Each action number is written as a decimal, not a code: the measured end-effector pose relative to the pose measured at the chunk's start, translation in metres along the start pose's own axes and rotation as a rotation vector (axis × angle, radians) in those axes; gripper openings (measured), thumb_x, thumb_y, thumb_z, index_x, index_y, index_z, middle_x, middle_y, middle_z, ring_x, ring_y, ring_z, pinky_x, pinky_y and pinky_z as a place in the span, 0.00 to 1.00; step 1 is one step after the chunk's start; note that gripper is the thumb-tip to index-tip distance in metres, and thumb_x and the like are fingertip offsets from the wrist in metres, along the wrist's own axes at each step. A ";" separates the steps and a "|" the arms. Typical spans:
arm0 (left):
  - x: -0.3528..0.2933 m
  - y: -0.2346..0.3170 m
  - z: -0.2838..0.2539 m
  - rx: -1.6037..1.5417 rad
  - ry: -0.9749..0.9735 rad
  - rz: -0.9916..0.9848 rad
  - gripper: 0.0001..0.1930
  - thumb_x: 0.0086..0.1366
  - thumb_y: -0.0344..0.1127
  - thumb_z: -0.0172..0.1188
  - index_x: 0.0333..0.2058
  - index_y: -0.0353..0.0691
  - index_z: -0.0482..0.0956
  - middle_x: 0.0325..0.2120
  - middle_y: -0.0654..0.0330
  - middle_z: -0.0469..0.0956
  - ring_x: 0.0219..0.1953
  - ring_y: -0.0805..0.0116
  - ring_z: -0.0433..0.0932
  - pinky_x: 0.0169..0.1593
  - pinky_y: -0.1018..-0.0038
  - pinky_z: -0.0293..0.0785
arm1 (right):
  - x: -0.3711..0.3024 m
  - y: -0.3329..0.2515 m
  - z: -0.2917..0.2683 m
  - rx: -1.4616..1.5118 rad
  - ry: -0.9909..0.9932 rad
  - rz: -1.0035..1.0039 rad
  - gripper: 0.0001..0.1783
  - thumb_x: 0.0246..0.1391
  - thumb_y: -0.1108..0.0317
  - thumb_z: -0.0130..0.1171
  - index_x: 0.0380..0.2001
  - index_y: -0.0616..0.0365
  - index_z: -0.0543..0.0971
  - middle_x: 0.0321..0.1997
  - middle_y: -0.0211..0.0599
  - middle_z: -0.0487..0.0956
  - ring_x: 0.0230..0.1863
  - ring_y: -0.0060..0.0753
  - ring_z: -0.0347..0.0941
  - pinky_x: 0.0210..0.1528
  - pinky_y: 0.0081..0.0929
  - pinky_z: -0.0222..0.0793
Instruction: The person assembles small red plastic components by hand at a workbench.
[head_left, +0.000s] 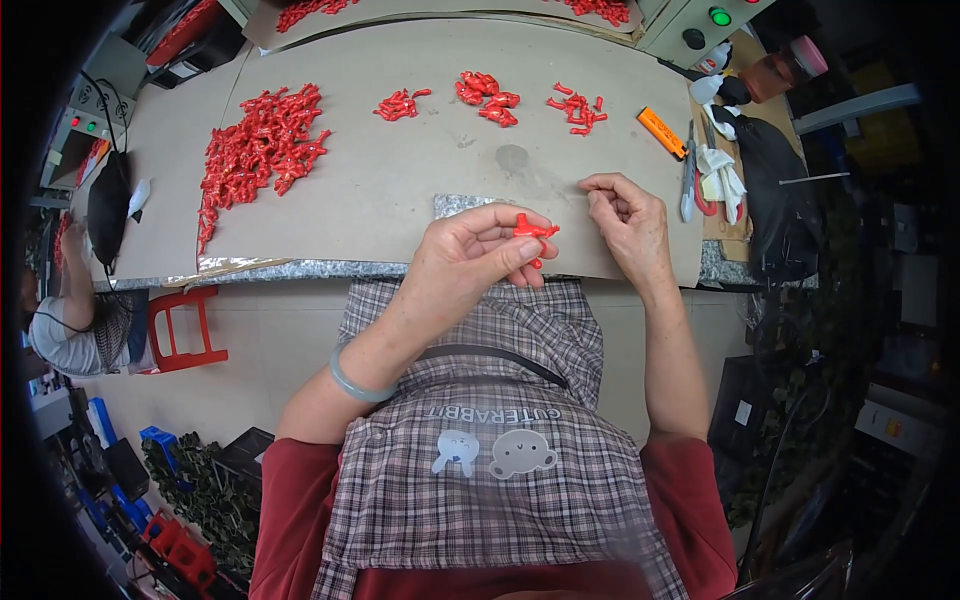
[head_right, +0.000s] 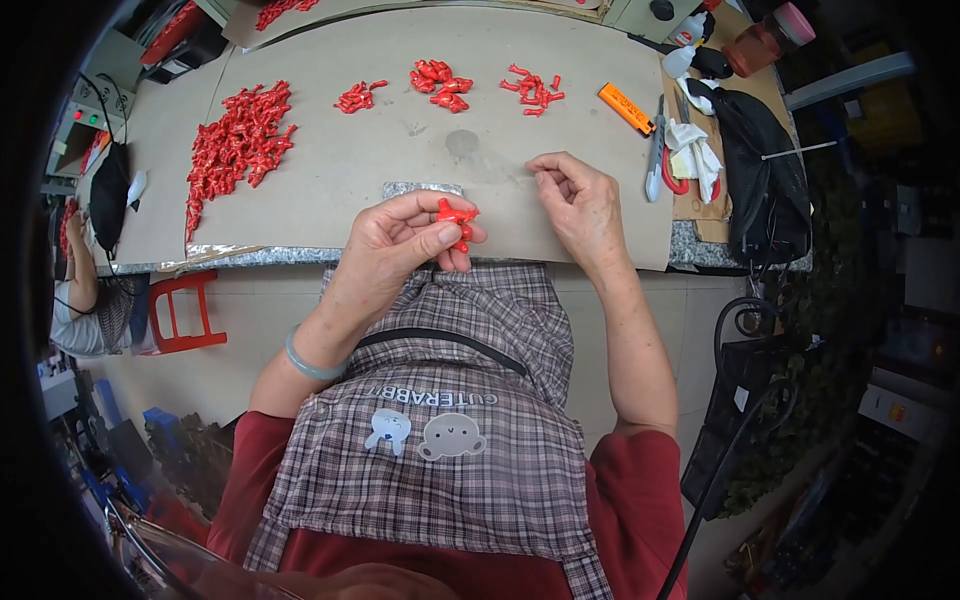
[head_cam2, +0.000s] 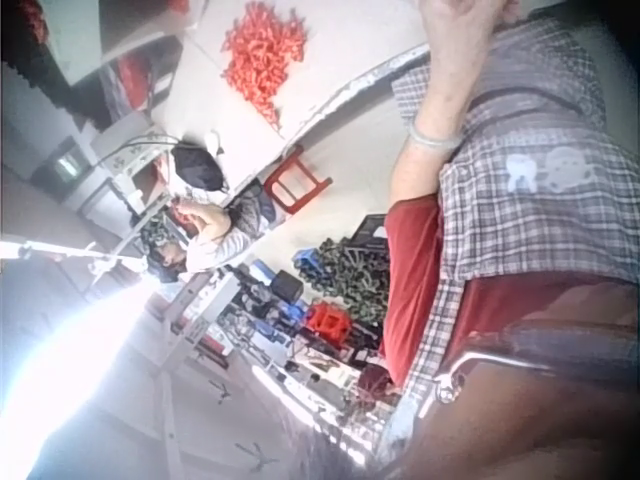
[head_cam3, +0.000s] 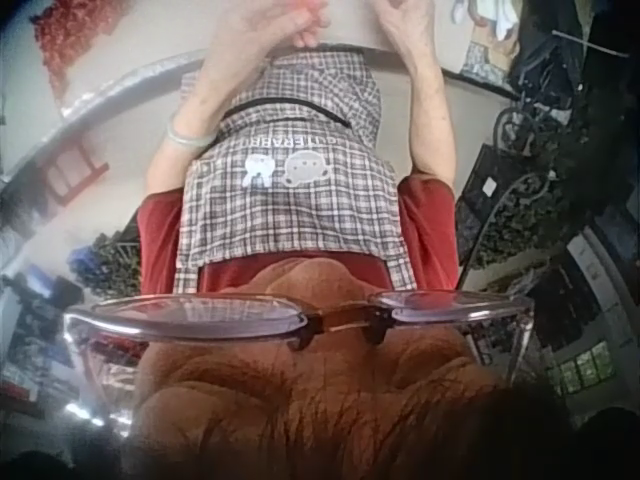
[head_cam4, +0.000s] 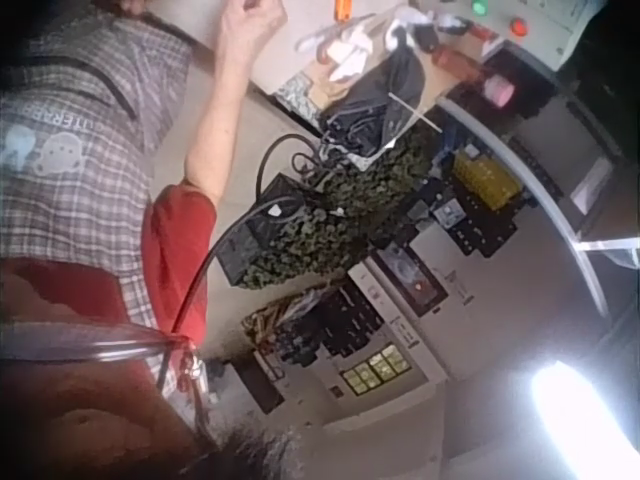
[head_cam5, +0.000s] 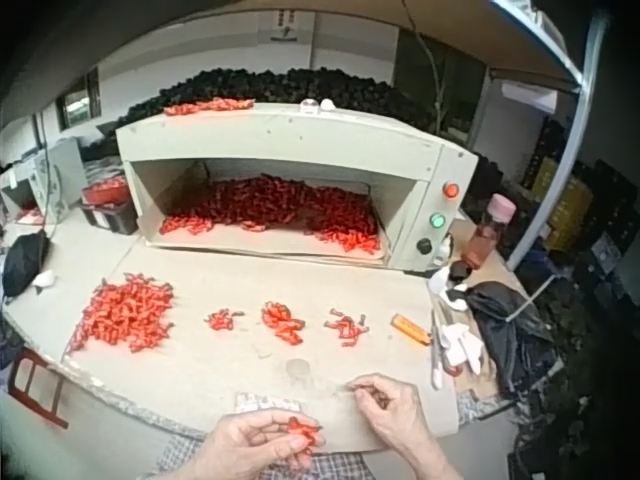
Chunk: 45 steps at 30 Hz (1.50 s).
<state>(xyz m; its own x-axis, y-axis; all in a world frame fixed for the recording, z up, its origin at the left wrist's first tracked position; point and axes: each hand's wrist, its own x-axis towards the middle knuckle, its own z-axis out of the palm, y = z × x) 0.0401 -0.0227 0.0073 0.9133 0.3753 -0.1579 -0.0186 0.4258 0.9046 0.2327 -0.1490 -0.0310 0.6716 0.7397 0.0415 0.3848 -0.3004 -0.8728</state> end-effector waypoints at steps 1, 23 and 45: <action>0.000 0.001 0.000 -0.001 0.002 0.000 0.11 0.68 0.28 0.58 0.47 0.31 0.78 0.36 0.52 0.82 0.31 0.74 0.80 0.37 0.79 0.78 | 0.001 -0.001 0.000 -0.013 0.008 -0.016 0.06 0.57 0.73 0.59 0.36 0.62 0.82 0.22 0.27 0.76 0.23 0.13 0.68 0.27 0.18 0.66; -0.003 -0.001 -0.002 0.028 -0.049 -0.037 0.16 0.65 0.23 0.59 0.51 0.31 0.76 0.41 0.54 0.81 0.36 0.75 0.79 0.42 0.78 0.79 | 0.010 0.000 -0.004 -0.135 0.091 -0.227 0.05 0.55 0.75 0.60 0.33 0.63 0.83 0.32 0.34 0.81 0.26 0.21 0.72 0.32 0.21 0.70; -0.003 -0.008 -0.005 0.014 -0.007 -0.003 0.19 0.64 0.23 0.61 0.53 0.30 0.73 0.42 0.54 0.80 0.38 0.73 0.81 0.45 0.77 0.80 | -0.012 -0.019 -0.008 0.135 0.090 -0.088 0.12 0.58 0.77 0.56 0.45 0.62 0.80 0.34 0.35 0.82 0.30 0.20 0.76 0.35 0.19 0.72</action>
<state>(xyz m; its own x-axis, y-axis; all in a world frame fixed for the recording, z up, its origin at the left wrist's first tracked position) 0.0352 -0.0233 -0.0017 0.9164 0.3680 -0.1576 -0.0104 0.4155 0.9095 0.2223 -0.1570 -0.0109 0.6953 0.7011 0.1581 0.3598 -0.1491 -0.9210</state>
